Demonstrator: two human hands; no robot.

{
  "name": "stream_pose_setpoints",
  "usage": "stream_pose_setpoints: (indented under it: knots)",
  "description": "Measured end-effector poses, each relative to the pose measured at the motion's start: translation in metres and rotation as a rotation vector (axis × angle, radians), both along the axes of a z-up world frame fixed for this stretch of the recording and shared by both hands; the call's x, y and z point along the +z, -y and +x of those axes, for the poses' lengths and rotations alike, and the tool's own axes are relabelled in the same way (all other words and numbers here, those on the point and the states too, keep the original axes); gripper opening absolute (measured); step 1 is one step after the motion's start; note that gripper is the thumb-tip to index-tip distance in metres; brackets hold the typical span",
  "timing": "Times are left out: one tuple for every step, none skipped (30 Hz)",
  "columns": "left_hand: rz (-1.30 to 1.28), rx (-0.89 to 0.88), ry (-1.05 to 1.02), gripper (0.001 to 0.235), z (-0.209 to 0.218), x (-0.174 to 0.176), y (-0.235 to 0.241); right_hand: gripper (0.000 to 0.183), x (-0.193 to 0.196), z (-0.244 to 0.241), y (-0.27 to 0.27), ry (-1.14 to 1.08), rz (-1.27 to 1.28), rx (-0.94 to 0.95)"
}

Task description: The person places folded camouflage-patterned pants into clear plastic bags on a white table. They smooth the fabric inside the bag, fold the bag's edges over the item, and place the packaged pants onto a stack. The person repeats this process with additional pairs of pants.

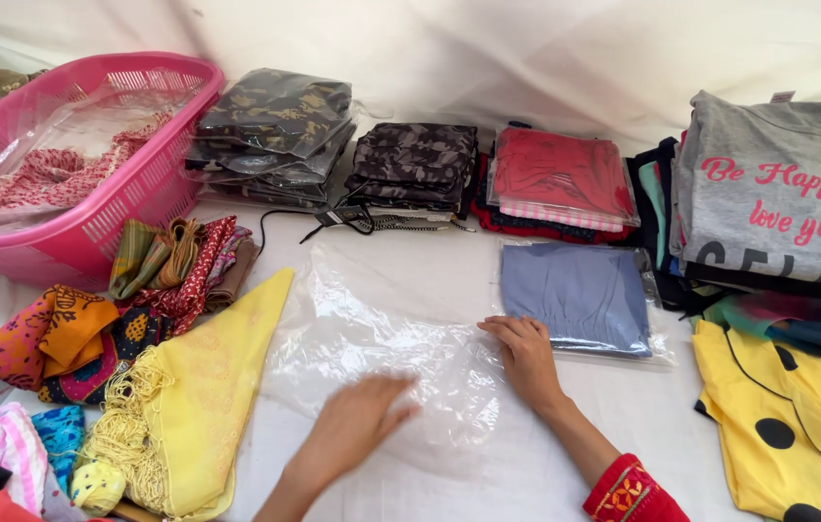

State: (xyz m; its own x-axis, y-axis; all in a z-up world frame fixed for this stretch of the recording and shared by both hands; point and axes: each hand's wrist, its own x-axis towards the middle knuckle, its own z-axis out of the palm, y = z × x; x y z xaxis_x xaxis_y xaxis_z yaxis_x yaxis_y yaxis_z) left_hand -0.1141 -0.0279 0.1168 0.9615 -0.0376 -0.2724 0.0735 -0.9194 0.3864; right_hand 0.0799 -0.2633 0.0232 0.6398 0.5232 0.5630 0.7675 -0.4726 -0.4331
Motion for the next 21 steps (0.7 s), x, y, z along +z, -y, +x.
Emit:
stream_pose_setpoints:
  knots:
    - [-0.002, -0.001, -0.001, 0.07, 0.017, -0.004, -0.003, 0.043, -0.001, 0.0, 0.0, -0.001, -0.002, -0.001]
    - [0.025, -0.074, 0.249, 0.068, 0.034, -0.008, -0.006, 0.039, -0.002, 0.0, -0.001, -0.012, 0.009, -0.016]
    - [0.051, -0.152, 0.501, 0.065, 0.052, -0.012, -0.008, 0.035, -0.002, 0.0, -0.001, -0.021, 0.021, -0.032]
    - [0.049, -0.155, 0.502, 0.065, 0.065, -0.02, -0.009, 0.035, -0.005, 0.001, -0.001, -0.02, 0.02, -0.036]
    - [0.126, -0.187, 0.576, 0.073, 0.08, -0.028, -0.008, 0.038, -0.009, 0.003, -0.001, -0.053, 0.033, -0.052]
    - [0.202, -0.219, 0.65, 0.081, 0.094, -0.036, -0.008, 0.043, -0.012, 0.005, -0.001, -0.086, 0.047, -0.067]
    - [0.198, -0.222, 0.657, 0.081, 0.097, -0.049, -0.007, 0.043, -0.001, 0.001, -0.002, -0.08, 0.044, -0.072]
    - [0.195, -0.219, 0.605, 0.087, 0.1, -0.061, -0.006, 0.051, 0.01, -0.004, -0.004, 0.01, 0.173, -0.06]
    - [0.195, -0.217, 0.55, 0.092, 0.103, -0.074, -0.007, 0.062, 0.02, -0.01, -0.008, 0.098, 0.304, -0.047]
    - [0.195, -0.221, 0.554, 0.092, 0.101, -0.074, -0.005, 0.062, 0.012, -0.004, -0.004, 0.101, 0.305, -0.051]
    - [0.185, -0.195, 0.454, 0.094, 0.097, -0.076, -0.004, 0.055, 0.003, -0.001, -0.002, 0.172, 0.298, -0.114]
    - [0.175, -0.169, 0.354, 0.096, 0.093, -0.078, -0.003, 0.047, -0.007, 0.003, -0.001, 0.243, 0.291, -0.178]
    - [0.175, -0.169, 0.353, 0.096, 0.091, -0.079, -0.001, 0.047, -0.003, -0.003, 0.0, 0.242, 0.291, -0.178]
    - [0.177, -0.169, 0.346, 0.095, 0.089, -0.081, 0.001, 0.044, 0.002, -0.009, 0.0, 0.317, 0.18, -0.093]
    - [0.18, -0.17, 0.341, 0.095, 0.088, -0.082, 0.002, 0.042, 0.007, -0.014, 0.0, 0.392, 0.069, -0.008]
    - [0.18, -0.169, 0.343, 0.095, 0.09, -0.092, 0.001, 0.042, 0.014, -0.021, -0.007, 0.393, 0.07, -0.007]
    - [0.19, -0.19, 0.417, 0.095, 0.093, -0.103, 0.001, 0.043, 0.021, -0.027, -0.014, 0.353, -0.124, 0.156]
    - [0.201, -0.211, 0.492, 0.096, 0.096, -0.113, 0.001, 0.054, 0.027, -0.033, -0.021, 0.308, -0.318, 0.32]
    - [0.199, -0.21, 0.491, 0.096, 0.095, -0.107, 0.002, 0.054, 0.026, -0.034, -0.024, 0.306, -0.32, 0.321]
    - [0.26, -0.22, 0.369, 0.092, 0.095, -0.1, 0.003, 0.061, 0.024, -0.034, -0.028, 0.259, -0.35, 0.29]
    - [0.325, -0.229, 0.246, 0.088, 0.095, -0.093, 0.002, 0.068, 0.022, -0.034, -0.033, 0.212, -0.376, 0.258]
